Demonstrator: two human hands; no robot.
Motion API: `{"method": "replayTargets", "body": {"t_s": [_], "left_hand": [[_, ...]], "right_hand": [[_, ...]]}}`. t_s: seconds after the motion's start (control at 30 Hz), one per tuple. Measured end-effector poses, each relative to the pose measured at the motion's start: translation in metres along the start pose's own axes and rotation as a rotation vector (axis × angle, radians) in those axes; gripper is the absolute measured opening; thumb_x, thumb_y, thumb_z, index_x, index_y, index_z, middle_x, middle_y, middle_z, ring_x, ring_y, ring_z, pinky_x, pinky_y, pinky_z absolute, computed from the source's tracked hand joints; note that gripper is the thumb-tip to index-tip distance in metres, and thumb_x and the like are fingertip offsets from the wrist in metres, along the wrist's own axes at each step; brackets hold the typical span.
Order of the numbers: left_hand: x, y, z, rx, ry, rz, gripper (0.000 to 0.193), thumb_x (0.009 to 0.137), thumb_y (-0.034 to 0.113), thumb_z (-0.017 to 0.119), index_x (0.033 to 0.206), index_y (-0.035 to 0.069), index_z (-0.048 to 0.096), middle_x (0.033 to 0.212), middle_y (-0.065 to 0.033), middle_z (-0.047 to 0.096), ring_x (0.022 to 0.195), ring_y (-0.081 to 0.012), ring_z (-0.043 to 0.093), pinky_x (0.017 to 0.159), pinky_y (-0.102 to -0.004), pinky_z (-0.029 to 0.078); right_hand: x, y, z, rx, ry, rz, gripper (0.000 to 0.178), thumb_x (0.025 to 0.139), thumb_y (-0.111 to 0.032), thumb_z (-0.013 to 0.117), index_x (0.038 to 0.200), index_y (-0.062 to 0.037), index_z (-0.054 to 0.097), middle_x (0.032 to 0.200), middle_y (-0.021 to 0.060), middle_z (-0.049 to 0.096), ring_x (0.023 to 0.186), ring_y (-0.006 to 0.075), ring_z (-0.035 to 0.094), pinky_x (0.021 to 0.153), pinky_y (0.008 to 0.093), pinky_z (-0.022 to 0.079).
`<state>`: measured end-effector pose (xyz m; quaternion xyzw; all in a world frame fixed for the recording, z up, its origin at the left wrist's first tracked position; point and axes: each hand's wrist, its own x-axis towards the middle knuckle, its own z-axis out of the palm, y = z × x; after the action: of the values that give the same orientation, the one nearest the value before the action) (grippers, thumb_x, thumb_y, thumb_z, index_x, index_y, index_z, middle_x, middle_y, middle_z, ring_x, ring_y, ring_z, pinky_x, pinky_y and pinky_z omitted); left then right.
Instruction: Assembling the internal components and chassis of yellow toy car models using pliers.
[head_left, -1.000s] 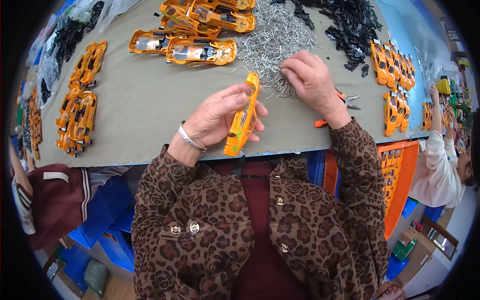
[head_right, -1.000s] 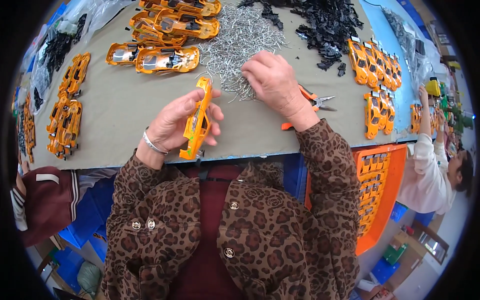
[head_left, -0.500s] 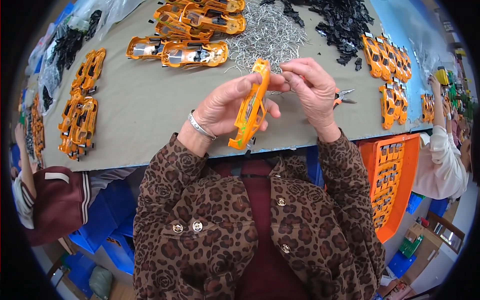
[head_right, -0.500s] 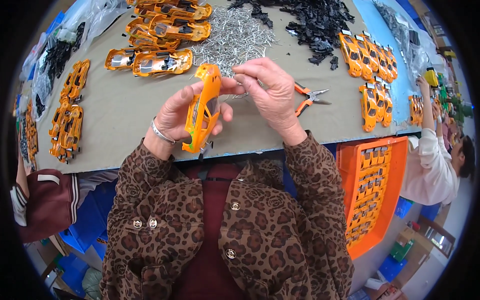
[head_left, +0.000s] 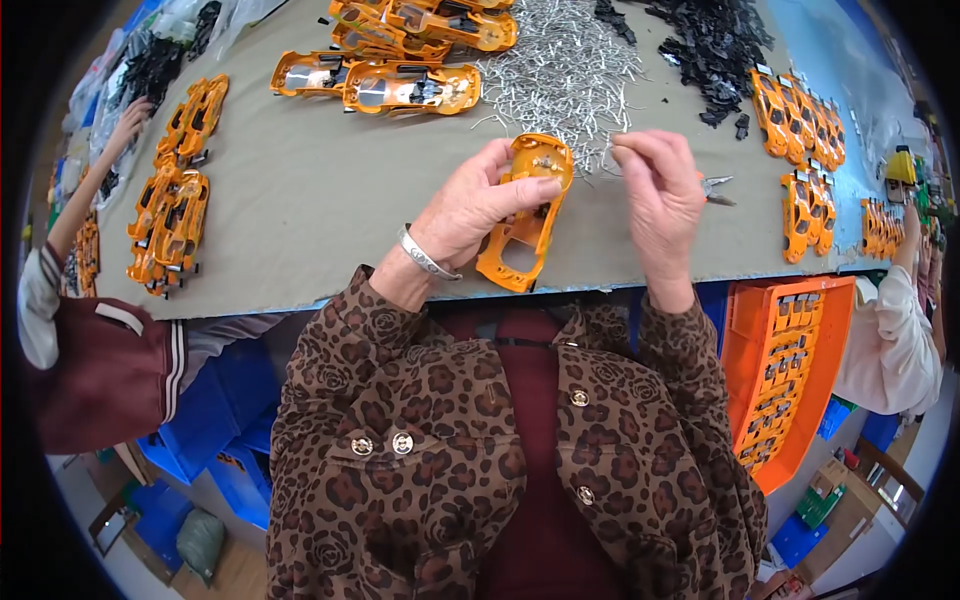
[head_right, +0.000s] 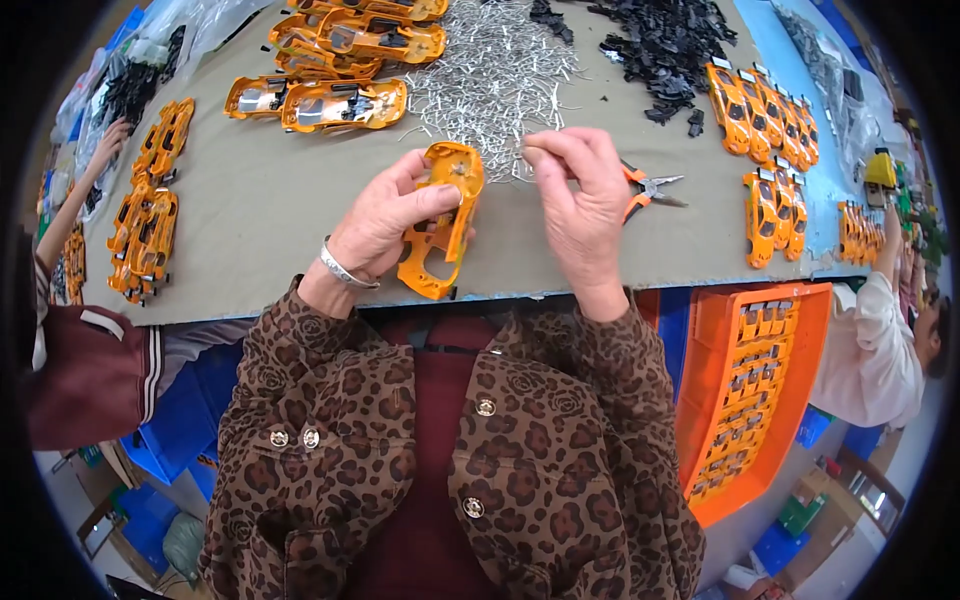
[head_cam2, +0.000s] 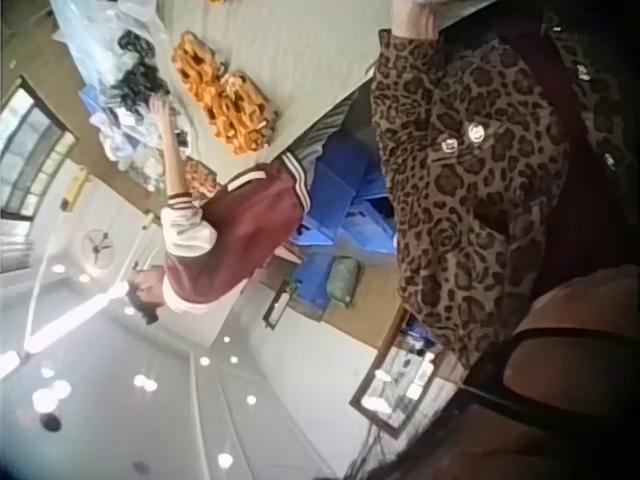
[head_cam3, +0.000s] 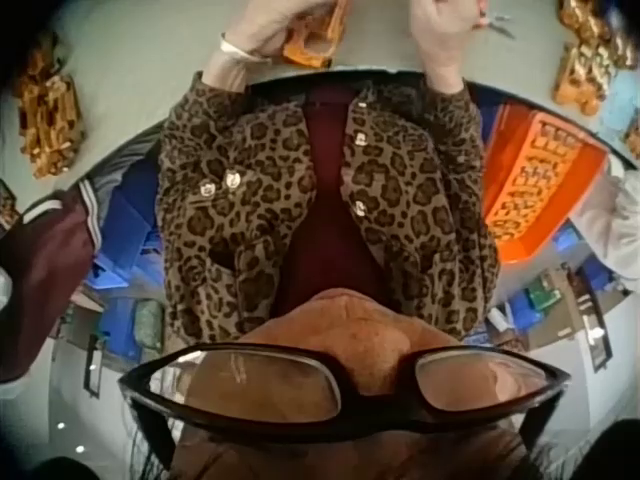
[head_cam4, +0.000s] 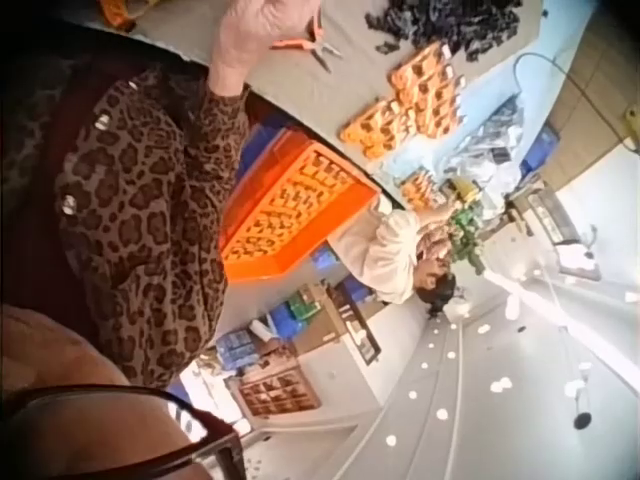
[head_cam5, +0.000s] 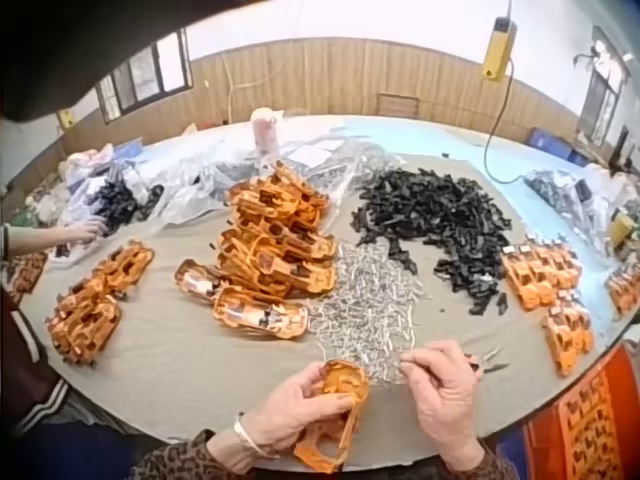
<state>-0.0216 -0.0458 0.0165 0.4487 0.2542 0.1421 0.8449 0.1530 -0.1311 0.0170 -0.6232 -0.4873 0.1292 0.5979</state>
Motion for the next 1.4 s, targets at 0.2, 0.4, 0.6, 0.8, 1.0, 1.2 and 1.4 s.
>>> {"method": "replayTargets", "body": {"t_s": [0.2, 0.4, 0.6, 0.8, 1.0, 1.2, 1.4], "left_hand": [[-0.003, 0.005, 0.002, -0.281, 0.1, 0.039, 0.037, 0.095, 0.016, 0.047, 0.128, 0.001, 0.04, 0.115, -0.0065, 0.055, 0.102, -0.0139, 0.056, 0.085, -0.0277, 0.048], [-0.004, -0.001, 0.009, -0.239, 0.134, 0.069, 0.034, 0.093, 0.011, 0.052, 0.124, 0.002, 0.043, 0.109, -0.0054, 0.056, 0.094, -0.0105, 0.057, 0.077, -0.0247, 0.05], [-0.003, -0.009, 0.011, -0.047, 0.151, 0.134, 0.037, 0.09, 0.001, 0.049, 0.126, 0.001, 0.041, 0.111, -0.0064, 0.056, 0.099, -0.0103, 0.055, 0.084, -0.0252, 0.047], [-0.003, -0.012, 0.011, -0.049, 0.154, 0.155, 0.037, 0.09, 0.002, 0.049, 0.126, 0.001, 0.041, 0.11, -0.0061, 0.056, 0.097, -0.0098, 0.055, 0.083, -0.0246, 0.048], [-0.001, -0.015, 0.01, -0.052, 0.163, 0.181, 0.036, 0.09, 0.001, 0.049, 0.126, 0.001, 0.042, 0.111, -0.0064, 0.056, 0.098, -0.01, 0.055, 0.083, -0.0243, 0.048], [0.002, -0.023, 0.013, -0.02, 0.217, 0.25, 0.031, 0.091, 0.006, 0.049, 0.121, 0.002, 0.047, 0.097, -0.0017, 0.059, 0.083, -0.0048, 0.054, 0.068, -0.0205, 0.048], [0.005, -0.021, 0.011, 0.225, 0.258, 0.229, 0.028, 0.092, 0.006, 0.05, 0.119, 0.0, 0.05, 0.1, -0.0033, 0.06, 0.088, -0.0073, 0.056, 0.078, -0.0216, 0.047]], "right_hand": [[-0.009, -0.026, 0.01, -0.033, -0.104, -0.024, 0.015, 0.079, 0.005, 0.063, 0.093, 0.0005, 0.065, 0.078, 0.0029, 0.054, 0.069, 0.0083, 0.051, 0.061, 0.02, 0.041], [-0.01, -0.032, 0.021, -0.24, -0.128, -0.056, 0.015, 0.076, 0.004, 0.065, 0.09, -0.0005, 0.067, 0.072, 0.0026, 0.05, 0.062, 0.008, 0.048, 0.054, 0.0209, 0.039], [-0.01, -0.032, 0.024, -0.29, -0.101, -0.072, 0.015, 0.074, 0.003, 0.067, 0.088, -0.0018, 0.067, 0.069, 0.0036, 0.049, 0.057, 0.0105, 0.048, 0.049, 0.024, 0.039], [-0.011, -0.029, 0.028, -0.272, -0.076, -0.055, 0.014, 0.074, 0.003, 0.067, 0.088, -0.0018, 0.068, 0.067, 0.0021, 0.047, 0.056, 0.0082, 0.045, 0.049, 0.0229, 0.037], [-0.015, -0.027, 0.032, -0.282, -0.054, -0.045, 0.015, 0.074, 0.003, 0.067, 0.089, -0.0019, 0.068, 0.066, 0.0024, 0.047, 0.055, 0.0085, 0.046, 0.048, 0.0232, 0.037], [-0.023, -0.026, 0.031, -0.431, -0.091, -0.121, 0.019, 0.076, 0.0, 0.066, 0.095, -0.0021, 0.066, 0.073, 0.0055, 0.049, 0.056, 0.0134, 0.049, 0.05, 0.0257, 0.04], [-0.034, -0.03, 0.018, -0.554, -0.253, -0.194, 0.032, 0.072, -0.01, 0.07, 0.103, -0.0038, 0.063, 0.087, 0.009, 0.052, 0.074, 0.0218, 0.053, 0.063, 0.0334, 0.045]]}}
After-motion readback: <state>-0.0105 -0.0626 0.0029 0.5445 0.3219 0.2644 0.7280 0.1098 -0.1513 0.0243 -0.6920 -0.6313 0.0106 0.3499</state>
